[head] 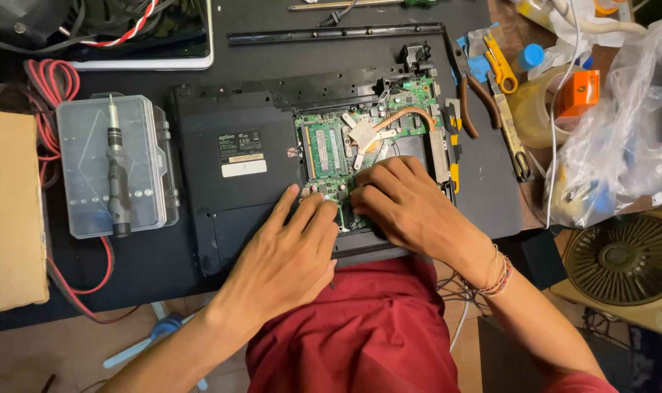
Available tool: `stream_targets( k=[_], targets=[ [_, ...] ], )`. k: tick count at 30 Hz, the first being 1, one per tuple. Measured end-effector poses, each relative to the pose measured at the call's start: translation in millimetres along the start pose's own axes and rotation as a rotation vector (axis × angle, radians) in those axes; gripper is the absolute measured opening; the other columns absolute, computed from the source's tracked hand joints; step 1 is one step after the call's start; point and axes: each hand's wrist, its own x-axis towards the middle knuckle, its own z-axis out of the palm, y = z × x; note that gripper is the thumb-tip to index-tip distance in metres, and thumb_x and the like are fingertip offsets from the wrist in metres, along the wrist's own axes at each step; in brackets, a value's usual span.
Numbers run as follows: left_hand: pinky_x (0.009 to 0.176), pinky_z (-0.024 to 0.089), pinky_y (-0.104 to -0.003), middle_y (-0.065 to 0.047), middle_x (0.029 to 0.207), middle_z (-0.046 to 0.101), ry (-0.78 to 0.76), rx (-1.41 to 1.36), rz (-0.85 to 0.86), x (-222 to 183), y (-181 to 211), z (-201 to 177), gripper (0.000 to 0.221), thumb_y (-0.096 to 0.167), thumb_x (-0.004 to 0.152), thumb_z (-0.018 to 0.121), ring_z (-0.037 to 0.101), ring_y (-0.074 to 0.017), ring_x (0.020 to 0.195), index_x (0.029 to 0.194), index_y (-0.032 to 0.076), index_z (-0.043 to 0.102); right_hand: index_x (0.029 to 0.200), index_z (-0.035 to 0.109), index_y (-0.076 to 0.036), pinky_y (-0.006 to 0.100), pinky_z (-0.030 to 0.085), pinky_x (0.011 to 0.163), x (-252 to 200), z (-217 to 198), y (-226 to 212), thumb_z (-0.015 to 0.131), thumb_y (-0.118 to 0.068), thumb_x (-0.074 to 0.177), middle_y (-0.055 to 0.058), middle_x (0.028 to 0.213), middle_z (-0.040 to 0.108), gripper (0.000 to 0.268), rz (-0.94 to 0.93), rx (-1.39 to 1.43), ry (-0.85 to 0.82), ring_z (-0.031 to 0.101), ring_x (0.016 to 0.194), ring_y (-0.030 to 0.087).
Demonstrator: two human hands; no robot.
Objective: Reassembling the internal components of a laptop, including fitting the motherboard and connecting cables.
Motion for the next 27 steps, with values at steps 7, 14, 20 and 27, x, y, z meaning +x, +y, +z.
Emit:
stream_targets(
  k=[7,14,20,27],
  targets=[
    [0.113,0.045,-0.051,-0.014,0.115,0.06,-0.064,-0.011,-0.073,6,2,-12,0.029,0.027,0.08,0.07,0.058,-0.0306,0.116,0.098,0.005,0.064,0.104,0.057,-0.007,0.041,0.042,0.08,5,-10,1,0.061,-0.012,0.106,0.009,0.108,0.06,0.007,-0.02,0.058,-0.118,0.051,0.09,0.028],
    [0.114,0.045,-0.051,-0.014,0.115,0.062,-0.063,-0.015,-0.069,5,2,-12,0.024,0.024,0.082,0.067,0.06,-0.0303,0.118,0.097,0.006,0.064,0.103,0.058,-0.005,0.041,0.042,0.079,1,-13,1,0.061,-0.007,0.104,0.01,0.106,0.059,0.004,0.028,0.128,-0.106,0.05,0.088,0.029],
    [0.113,0.046,-0.052,-0.013,0.117,0.062,-0.036,0.028,-0.047,3,3,-10,0.036,0.03,0.081,0.071,0.059,-0.0302,0.118,0.105,0.003,0.067,0.103,0.057,-0.003,0.041,0.044,0.079,0,-14,-1,0.058,-0.006,0.105,0.012,0.104,0.058,0.004,0.048,0.163,-0.097,0.052,0.09,0.03],
    [0.116,0.043,-0.052,-0.017,0.118,0.059,-0.067,-0.085,-0.073,2,1,-15,0.03,0.025,0.082,0.073,0.059,-0.0335,0.121,0.1,0.005,0.059,0.115,0.059,0.002,0.042,0.049,0.081,2,-23,-1,0.06,-0.007,0.104,0.017,0.108,0.06,0.014,0.037,0.313,-0.056,0.056,0.094,0.032]
  ],
)
